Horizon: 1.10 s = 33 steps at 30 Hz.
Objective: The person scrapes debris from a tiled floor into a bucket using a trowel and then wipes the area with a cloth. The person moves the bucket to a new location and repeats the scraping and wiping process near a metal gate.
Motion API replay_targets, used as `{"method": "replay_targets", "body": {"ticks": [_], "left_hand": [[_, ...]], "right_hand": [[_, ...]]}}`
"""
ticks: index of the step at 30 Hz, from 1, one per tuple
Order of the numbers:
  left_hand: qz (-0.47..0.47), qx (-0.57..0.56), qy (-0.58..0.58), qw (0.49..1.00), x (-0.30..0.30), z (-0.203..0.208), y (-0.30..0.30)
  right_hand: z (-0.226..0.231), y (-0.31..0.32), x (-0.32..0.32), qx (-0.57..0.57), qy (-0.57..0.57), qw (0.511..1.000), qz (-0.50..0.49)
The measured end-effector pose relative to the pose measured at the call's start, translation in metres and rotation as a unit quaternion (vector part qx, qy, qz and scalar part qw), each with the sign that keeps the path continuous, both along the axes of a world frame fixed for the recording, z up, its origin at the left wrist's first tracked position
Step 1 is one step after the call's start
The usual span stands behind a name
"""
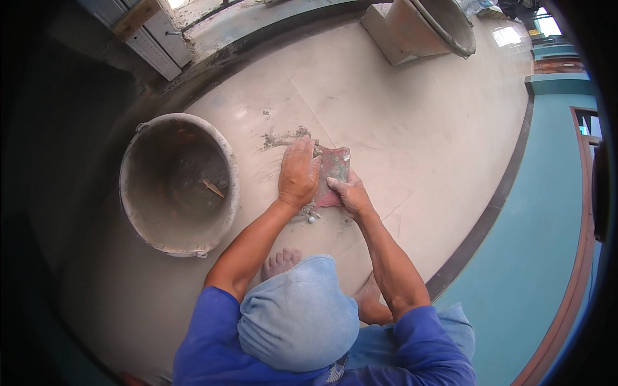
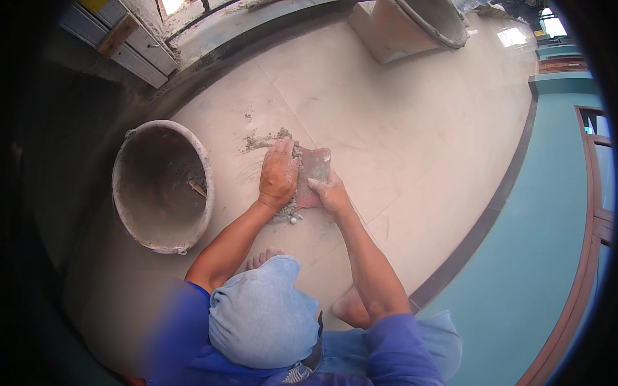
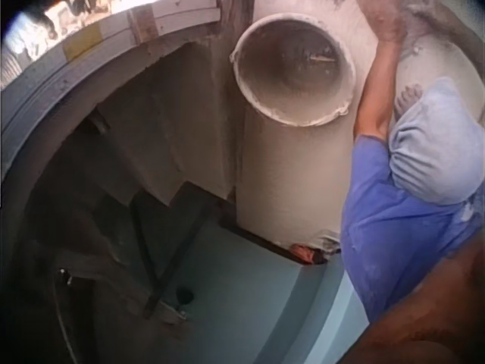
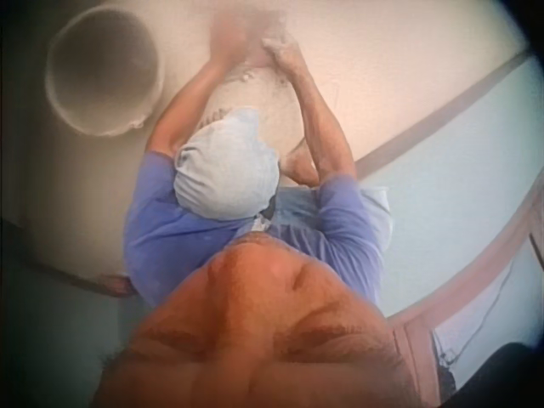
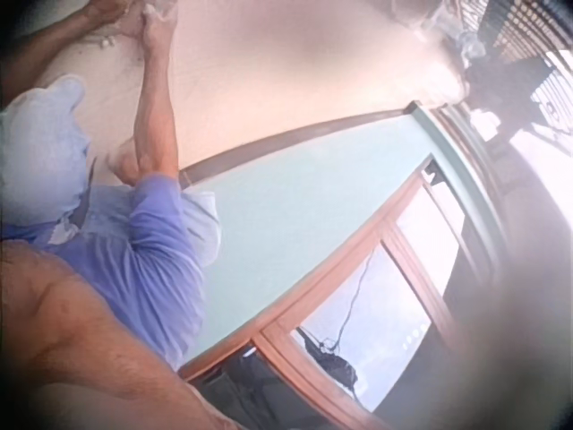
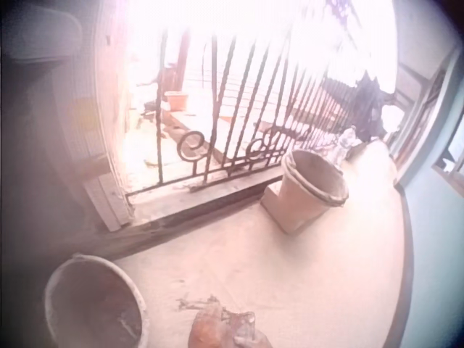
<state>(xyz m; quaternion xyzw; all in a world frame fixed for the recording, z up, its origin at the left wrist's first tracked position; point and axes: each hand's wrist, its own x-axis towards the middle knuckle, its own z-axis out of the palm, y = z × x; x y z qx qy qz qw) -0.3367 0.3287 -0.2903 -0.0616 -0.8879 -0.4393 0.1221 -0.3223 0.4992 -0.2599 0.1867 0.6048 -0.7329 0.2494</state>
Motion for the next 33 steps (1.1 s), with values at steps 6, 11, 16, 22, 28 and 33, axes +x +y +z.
{"method": "replay_targets", "body": {"ticks": [6,11,16,22,28,33], "left_hand": [[-0.023,0.060,0.025,0.998,0.010,0.006,0.012],[-0.009,0.063,0.025,0.998,0.012,0.049,0.023],[0.039,0.078,0.092,0.992,0.003,0.124,-0.003],[0.149,0.027,0.139,0.979,0.026,0.177,-0.115],[0.317,-0.031,-0.036,0.947,0.076,0.174,-0.207],[0.268,0.000,0.066,0.961,0.100,0.181,-0.200]], "right_hand": [[0.019,-0.007,0.021,-0.084,-0.007,0.995,-0.050],[0.060,0.004,0.021,-0.092,-0.008,0.995,-0.033],[0.134,-0.021,0.002,-0.106,0.050,0.993,0.017],[0.198,-0.124,-0.013,-0.096,0.064,0.982,0.149],[0.219,-0.181,-0.021,0.179,0.278,0.908,0.258],[0.224,-0.120,-0.054,0.018,0.252,0.954,0.159]]}}
